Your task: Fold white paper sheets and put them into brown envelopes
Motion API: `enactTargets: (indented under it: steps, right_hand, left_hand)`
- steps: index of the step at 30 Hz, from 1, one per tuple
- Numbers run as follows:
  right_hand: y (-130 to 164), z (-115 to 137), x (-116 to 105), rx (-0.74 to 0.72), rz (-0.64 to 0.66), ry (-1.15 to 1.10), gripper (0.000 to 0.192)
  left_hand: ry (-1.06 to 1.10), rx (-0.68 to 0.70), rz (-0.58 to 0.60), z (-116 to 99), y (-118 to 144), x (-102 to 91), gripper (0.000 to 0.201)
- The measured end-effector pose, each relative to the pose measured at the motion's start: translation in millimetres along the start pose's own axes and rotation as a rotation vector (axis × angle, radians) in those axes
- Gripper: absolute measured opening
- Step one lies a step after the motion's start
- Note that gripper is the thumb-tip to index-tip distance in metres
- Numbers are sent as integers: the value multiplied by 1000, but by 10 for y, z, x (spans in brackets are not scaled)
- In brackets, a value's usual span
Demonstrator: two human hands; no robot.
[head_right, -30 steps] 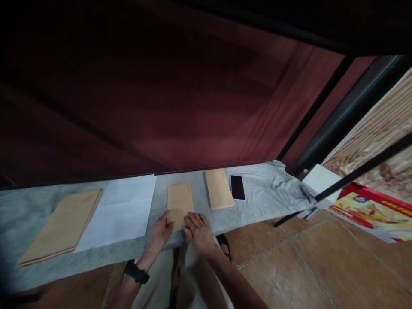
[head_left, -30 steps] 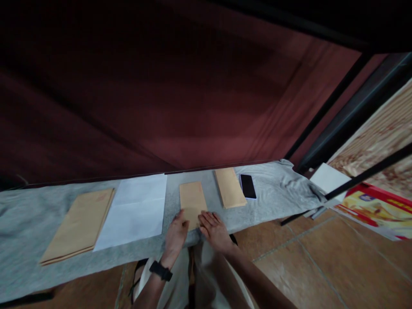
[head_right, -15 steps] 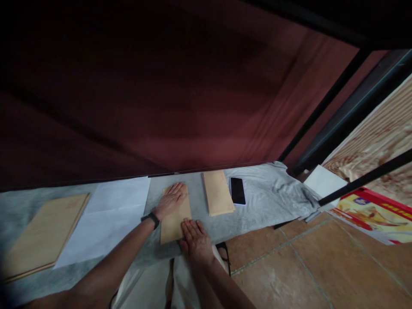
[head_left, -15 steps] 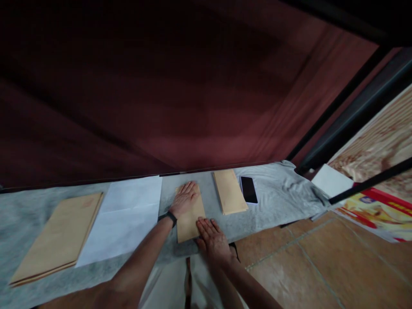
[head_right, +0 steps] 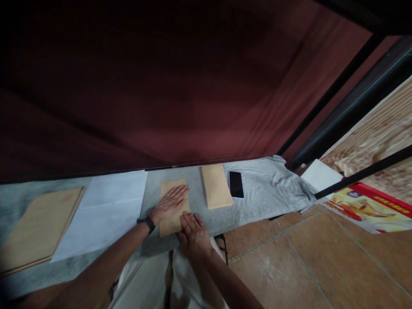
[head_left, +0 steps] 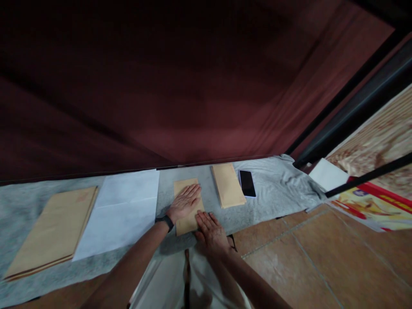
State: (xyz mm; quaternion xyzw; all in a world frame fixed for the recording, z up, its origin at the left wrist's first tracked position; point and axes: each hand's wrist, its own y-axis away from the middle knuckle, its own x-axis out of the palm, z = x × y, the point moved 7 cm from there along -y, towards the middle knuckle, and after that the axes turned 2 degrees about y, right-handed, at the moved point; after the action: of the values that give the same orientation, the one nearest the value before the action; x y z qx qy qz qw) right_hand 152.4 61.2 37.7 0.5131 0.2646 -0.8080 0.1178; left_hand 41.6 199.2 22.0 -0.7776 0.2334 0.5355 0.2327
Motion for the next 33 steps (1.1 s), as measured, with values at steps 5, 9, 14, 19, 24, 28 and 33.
enactTargets:
  steps: [5,9,14,19,24,28,33]
  right_hand:
    - [33,-11,-59,-24,-96,-24,60]
    - [33,-29,-71,-17,-113,-17,65]
    - [21,-43,-32,-9,-103,23,67]
    - [21,-54,2,-14,-86,70,66]
    - [20,-55,35,-26,-64,102,61]
    - [58,29,19,-37,-28,96,58]
    - [201,192,41,-78,72,94,63]
  left_hand:
    - [2,105,18,-200,281,17,56]
    - [-21,167,15,-349,484,41,57]
    - [-38,196,21,-493,707,79,58]
    - [-59,225,2,-637,914,95,59]
    - [-83,207,-68,-796,1136,40,66]
    - [-111,178,-99,-847,1316,50,71]
    - [-135,125,-156,-844,1471,42,78]
